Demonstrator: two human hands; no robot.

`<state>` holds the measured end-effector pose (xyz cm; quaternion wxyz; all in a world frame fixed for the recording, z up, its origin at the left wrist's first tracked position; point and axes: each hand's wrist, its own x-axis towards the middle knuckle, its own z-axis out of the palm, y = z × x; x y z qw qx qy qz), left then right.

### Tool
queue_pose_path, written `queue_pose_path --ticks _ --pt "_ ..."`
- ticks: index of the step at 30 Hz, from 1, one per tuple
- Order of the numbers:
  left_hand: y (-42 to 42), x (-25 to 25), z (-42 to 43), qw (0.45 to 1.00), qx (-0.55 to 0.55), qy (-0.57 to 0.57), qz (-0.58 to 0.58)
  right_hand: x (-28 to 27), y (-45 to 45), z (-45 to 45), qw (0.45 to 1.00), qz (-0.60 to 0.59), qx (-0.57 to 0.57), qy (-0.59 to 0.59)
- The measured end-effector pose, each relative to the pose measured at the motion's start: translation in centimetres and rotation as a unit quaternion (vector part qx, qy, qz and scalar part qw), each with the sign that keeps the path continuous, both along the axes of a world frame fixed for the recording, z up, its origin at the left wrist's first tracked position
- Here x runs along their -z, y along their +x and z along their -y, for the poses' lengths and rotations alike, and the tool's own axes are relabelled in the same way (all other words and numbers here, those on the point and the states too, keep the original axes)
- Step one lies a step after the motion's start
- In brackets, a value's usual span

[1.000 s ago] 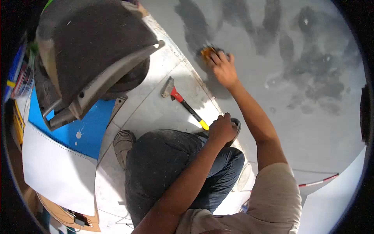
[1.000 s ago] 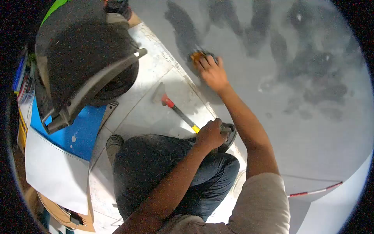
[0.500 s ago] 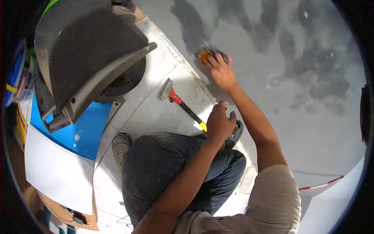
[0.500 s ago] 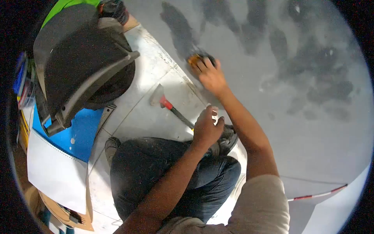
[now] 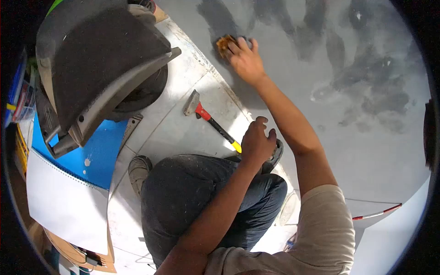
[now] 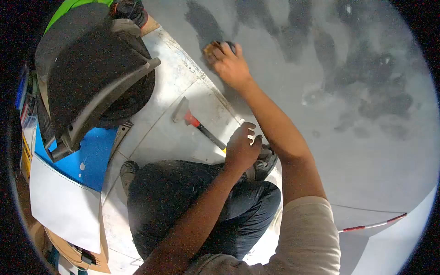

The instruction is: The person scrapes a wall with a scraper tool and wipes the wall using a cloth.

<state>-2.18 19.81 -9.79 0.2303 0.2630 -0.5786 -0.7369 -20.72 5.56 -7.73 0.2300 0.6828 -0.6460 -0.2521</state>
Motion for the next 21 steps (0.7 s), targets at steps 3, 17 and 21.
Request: queue_pose_path --ticks 3,17,21 --pt "0.3 -0.4 -0.1 0.999 0.019 -0.001 0.03 -0.4 1.3 -6.8 0.998 0.002 0.063 0.02" --pt "0.8 -0.4 0.6 0.998 0.058 0.034 0.019 -3.0 0.3 3.0 0.998 0.043 0.005 -0.041" --pt "0.5 -0.6 0.2 0.999 0.019 -0.001 0.036 -2.1 0.4 -7.9 0.999 -0.002 0.041 -0.029"
